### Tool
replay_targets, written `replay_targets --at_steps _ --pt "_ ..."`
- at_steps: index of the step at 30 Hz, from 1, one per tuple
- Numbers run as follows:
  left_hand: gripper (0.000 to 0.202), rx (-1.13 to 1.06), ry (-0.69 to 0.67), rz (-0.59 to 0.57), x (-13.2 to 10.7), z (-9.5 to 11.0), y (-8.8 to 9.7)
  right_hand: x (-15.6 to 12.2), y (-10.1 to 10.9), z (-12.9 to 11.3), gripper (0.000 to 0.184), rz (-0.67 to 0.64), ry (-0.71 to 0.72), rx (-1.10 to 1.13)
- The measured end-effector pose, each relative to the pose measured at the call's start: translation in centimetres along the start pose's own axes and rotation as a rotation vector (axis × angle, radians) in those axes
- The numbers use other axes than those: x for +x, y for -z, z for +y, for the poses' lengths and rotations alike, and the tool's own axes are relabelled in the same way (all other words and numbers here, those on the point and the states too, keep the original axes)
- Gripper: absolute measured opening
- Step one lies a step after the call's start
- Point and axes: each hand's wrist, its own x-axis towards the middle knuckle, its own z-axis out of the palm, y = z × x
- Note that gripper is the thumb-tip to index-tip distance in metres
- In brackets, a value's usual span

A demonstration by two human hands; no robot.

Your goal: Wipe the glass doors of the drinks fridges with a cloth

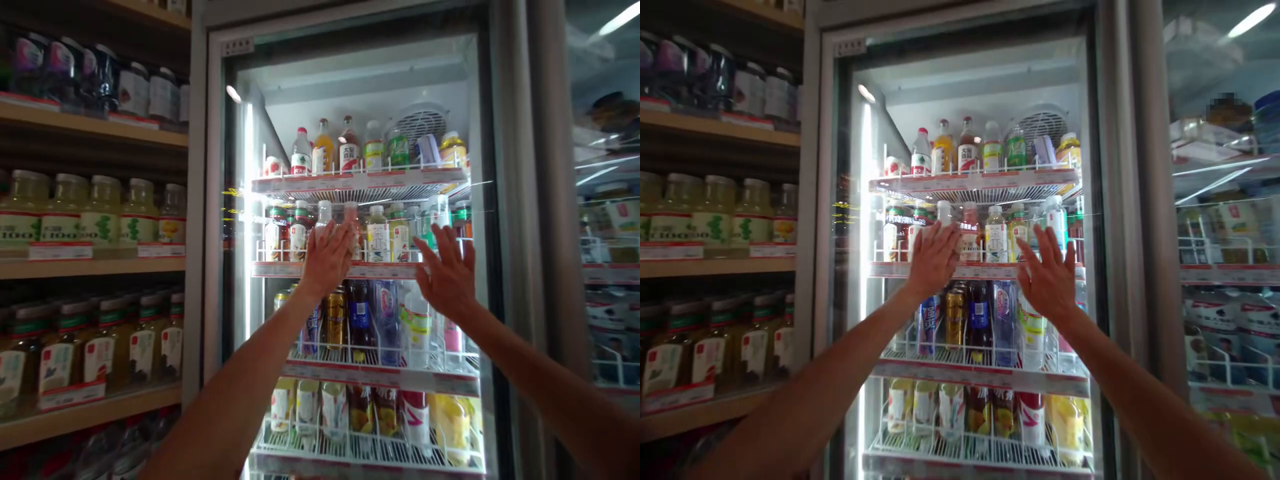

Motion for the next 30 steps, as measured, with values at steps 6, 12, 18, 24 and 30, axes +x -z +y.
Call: replay_targets --at_steps 6,12,18,24,30 --pt "0.048 0.034 0.627 0.301 2.2 -6.6 1.4 2.7 -0.9 2.0 0.049 -0.021 -0.075 -0.048" --pt "0.046 -0.031 0.011 -0.003 2.4 -0.5 0.1 2.0 -1.0 1.9 0.049 -0.010 -0.091 -0.044" --pt "0.050 0.019 0.394 0.109 3.9 -5.6 1.8 2.2 -1.1 1.8 0.049 0.003 -0.079 -0.049" --pt "0.049 -0.013 0.161 0.065 4.5 -0.1 -0.2 2.0 -1.4 1.9 0.052 0.036 -0.062 -0.030" --pt "0.045 -0.005 -0.002 0.029 3.8 -0.2 -0.1 1.9 -1.6 2.1 0.052 0.070 -0.033 -0.040"
